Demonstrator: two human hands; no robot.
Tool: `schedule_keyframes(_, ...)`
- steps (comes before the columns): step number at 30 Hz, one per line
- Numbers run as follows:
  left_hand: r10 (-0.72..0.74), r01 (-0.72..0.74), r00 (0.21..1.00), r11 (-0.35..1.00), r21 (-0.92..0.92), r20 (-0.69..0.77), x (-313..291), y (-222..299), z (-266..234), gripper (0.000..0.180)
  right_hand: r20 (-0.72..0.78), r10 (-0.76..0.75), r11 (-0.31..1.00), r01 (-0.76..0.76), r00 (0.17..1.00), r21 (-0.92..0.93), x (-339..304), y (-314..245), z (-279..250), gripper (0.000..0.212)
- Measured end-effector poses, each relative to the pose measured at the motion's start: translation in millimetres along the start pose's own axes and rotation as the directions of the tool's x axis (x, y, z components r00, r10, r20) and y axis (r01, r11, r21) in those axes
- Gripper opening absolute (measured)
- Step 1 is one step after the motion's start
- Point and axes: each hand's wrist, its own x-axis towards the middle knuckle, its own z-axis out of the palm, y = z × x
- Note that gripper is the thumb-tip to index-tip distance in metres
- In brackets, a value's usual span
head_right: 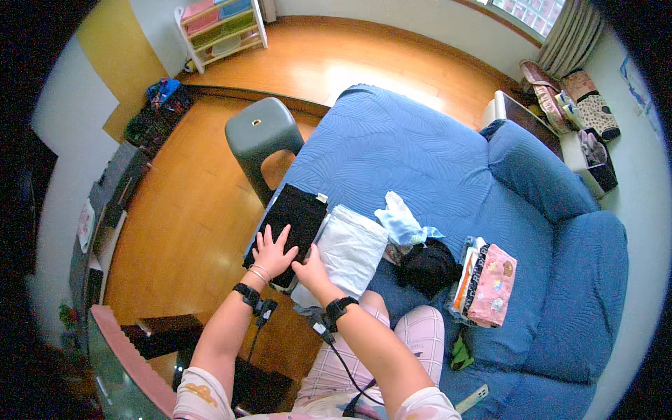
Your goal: The person folds multiple pieces of laundry including a black pair of pants, a pink patterned shirt, and a black shirt by hand while sitting down.
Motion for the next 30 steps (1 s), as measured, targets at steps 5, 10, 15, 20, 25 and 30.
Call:
schedule_keyframes(5,-0.002,0.016,0.990,0.995,0.100,-0.139,-7,10,23,0.069,0.088,-0.155,0.979,0.141,0.984,0.149,-37,21,-32,0.052)
schedule_keyframes(10,-0.011,0.028,0.980,0.996,0.085,-0.200,-13,20,22,0.066,0.065,-0.086,0.975,0.071,0.994,0.212,-82,35,-89,0.035)
schedule_keyframes(15,0.019,-0.080,0.905,0.989,-0.125,-0.425,-19,33,22,0.061,-0.303,-0.193,0.980,0.165,0.933,-0.115,-88,79,-167,0.034)
schedule_keyframes(20,0.400,-0.553,0.690,0.829,-0.082,-0.604,-72,93,30,0.055,-0.595,-0.346,0.828,-0.061,0.726,-0.557,-65,90,-243,0.069)
schedule_keyframes(25,0.469,-0.614,0.766,0.737,-0.282,-0.440,-127,140,59,0.051,-0.467,-0.296,0.678,-0.160,0.833,-0.717,-48,98,-277,0.030)
schedule_keyframes(30,0.471,-0.399,0.877,0.613,-0.682,-0.089,-146,142,103,0.045,-0.541,-0.463,0.884,0.320,0.702,-0.342,-88,99,-248,0.033)
